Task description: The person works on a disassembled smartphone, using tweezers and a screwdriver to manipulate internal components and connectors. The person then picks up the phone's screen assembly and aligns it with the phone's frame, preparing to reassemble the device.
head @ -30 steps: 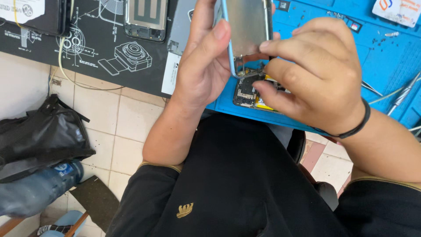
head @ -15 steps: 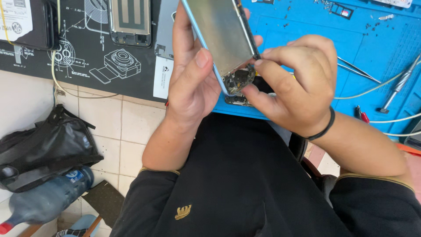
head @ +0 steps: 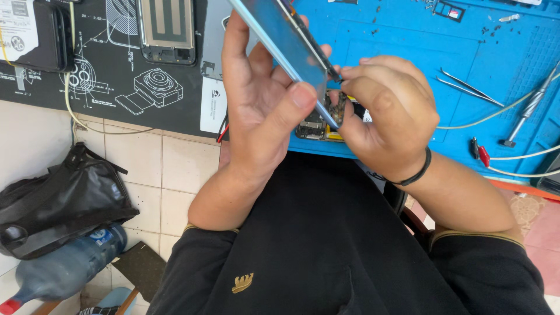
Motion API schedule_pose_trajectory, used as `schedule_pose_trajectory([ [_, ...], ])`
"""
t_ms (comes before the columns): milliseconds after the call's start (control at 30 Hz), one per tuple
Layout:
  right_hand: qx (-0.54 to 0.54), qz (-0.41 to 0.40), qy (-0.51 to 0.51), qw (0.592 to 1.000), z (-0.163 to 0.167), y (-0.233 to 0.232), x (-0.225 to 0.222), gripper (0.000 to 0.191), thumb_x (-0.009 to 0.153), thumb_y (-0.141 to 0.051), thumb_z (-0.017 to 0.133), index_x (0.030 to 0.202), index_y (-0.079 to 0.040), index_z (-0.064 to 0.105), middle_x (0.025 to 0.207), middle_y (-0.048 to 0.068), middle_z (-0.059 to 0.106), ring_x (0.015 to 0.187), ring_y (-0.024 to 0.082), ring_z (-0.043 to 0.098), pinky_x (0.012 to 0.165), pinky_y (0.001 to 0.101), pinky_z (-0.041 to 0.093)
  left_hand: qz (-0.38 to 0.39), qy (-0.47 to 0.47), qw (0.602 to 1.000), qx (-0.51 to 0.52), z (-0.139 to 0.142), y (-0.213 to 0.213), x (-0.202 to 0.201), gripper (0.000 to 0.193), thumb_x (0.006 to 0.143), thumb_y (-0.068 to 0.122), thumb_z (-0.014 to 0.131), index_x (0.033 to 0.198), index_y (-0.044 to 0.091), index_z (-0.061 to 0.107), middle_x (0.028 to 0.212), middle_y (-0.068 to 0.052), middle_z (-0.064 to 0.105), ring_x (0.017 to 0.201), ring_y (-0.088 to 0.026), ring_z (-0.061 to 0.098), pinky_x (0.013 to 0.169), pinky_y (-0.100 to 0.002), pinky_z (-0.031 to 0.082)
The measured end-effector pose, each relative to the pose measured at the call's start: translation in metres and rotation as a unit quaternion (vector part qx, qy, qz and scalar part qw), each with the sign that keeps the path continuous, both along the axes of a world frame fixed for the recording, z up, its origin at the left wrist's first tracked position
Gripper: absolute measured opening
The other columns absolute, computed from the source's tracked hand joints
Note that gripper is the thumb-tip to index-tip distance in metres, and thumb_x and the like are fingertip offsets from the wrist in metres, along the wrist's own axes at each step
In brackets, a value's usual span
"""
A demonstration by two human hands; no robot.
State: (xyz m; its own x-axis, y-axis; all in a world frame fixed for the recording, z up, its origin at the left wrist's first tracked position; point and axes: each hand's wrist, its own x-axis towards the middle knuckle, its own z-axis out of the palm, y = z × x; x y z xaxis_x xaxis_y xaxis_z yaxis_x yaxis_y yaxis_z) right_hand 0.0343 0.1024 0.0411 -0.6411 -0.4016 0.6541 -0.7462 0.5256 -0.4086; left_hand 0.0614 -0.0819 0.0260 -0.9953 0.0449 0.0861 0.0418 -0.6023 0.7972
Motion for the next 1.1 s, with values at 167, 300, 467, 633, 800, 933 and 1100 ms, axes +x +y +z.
schedule_pose_trajectory([
  [167, -0.039, -0.019, -0.031, 0.999, 0.000, -0.004, 0.007, 0.033, 0.090, 0.005, 0.088, 0.109, 0.001, 0.061, 0.106, 0.017, 0.070, 0.102, 0.034, 0.071, 0.094, 0.0428, 0.062, -0.008, 0.057, 0.998, -0.034, -0.008, -0.001, 0.008, 0.089, 0.105, 0.006, 0.079, 0.165, 0.016, 0.015, 0.150, -0.011, 0.042, 0.133, -0.023, 0.054, 0.116, -0.043, 0.052],
  [300, -0.062, -0.028, -0.063, 0.996, 0.001, -0.004, 0.011, 0.034, 0.090, 0.003, 0.088, 0.108, 0.003, 0.059, 0.105, 0.018, 0.070, 0.102, 0.034, 0.072, 0.094, 0.0426, 0.062, -0.008, 0.095, 0.994, -0.061, -0.016, -0.001, 0.014, 0.092, 0.102, 0.002, 0.081, 0.164, 0.022, 0.016, 0.156, -0.009, 0.038, 0.138, -0.022, 0.052, 0.118, -0.044, 0.052],
  [467, -0.072, -0.040, -0.084, 0.993, 0.000, -0.003, 0.016, 0.032, 0.090, 0.009, 0.087, 0.106, 0.001, 0.060, 0.105, 0.017, 0.071, 0.102, 0.033, 0.074, 0.085, 0.0358, 0.060, -0.009, 0.109, 0.992, -0.062, -0.023, -0.001, 0.018, 0.093, 0.099, -0.001, 0.082, 0.161, 0.026, 0.018, 0.158, -0.010, 0.037, 0.140, -0.023, 0.051, 0.119, -0.044, 0.049],
  [633, -0.082, -0.043, -0.077, 0.993, -0.001, -0.002, 0.018, 0.033, 0.089, 0.009, 0.086, 0.105, 0.001, 0.059, 0.103, 0.017, 0.070, 0.100, 0.032, 0.073, 0.085, 0.0360, 0.060, -0.007, 0.125, 0.989, -0.074, -0.026, 0.001, 0.019, 0.096, 0.097, -0.001, 0.083, 0.162, 0.028, 0.019, 0.159, -0.010, 0.037, 0.141, -0.024, 0.051, 0.119, -0.044, 0.050],
  [800, -0.071, -0.046, -0.087, 0.993, -0.003, -0.003, 0.020, 0.030, 0.087, 0.011, 0.084, 0.102, 0.002, 0.060, 0.101, 0.017, 0.071, 0.099, 0.032, 0.074, 0.085, 0.0368, 0.061, -0.010, 0.131, 0.988, -0.082, -0.026, 0.001, 0.020, 0.098, 0.096, -0.001, 0.083, 0.164, 0.028, 0.019, 0.159, -0.010, 0.037, 0.141, -0.025, 0.051, 0.119, -0.045, 0.051],
  [933, -0.084, -0.042, -0.084, 0.992, -0.005, -0.002, 0.021, 0.030, 0.087, 0.011, 0.084, 0.103, 0.002, 0.060, 0.100, 0.017, 0.070, 0.097, 0.032, 0.073, 0.087, 0.0391, 0.062, -0.008, 0.131, 0.988, -0.077, -0.025, 0.001, 0.021, 0.094, 0.095, -0.002, 0.083, 0.160, 0.026, 0.022, 0.158, -0.010, 0.038, 0.140, -0.025, 0.052, 0.118, -0.045, 0.051],
  [1100, -0.088, -0.065, -0.085, 0.990, -0.009, -0.002, 0.023, 0.032, 0.093, 0.005, 0.086, 0.110, 0.002, 0.060, 0.104, 0.016, 0.069, 0.101, 0.032, 0.072, 0.086, 0.0373, 0.060, -0.011, 0.125, 0.989, -0.075, -0.023, 0.002, 0.025, 0.094, 0.095, -0.002, 0.084, 0.160, 0.026, 0.022, 0.159, -0.010, 0.037, 0.141, -0.025, 0.051, 0.120, -0.045, 0.049],
])
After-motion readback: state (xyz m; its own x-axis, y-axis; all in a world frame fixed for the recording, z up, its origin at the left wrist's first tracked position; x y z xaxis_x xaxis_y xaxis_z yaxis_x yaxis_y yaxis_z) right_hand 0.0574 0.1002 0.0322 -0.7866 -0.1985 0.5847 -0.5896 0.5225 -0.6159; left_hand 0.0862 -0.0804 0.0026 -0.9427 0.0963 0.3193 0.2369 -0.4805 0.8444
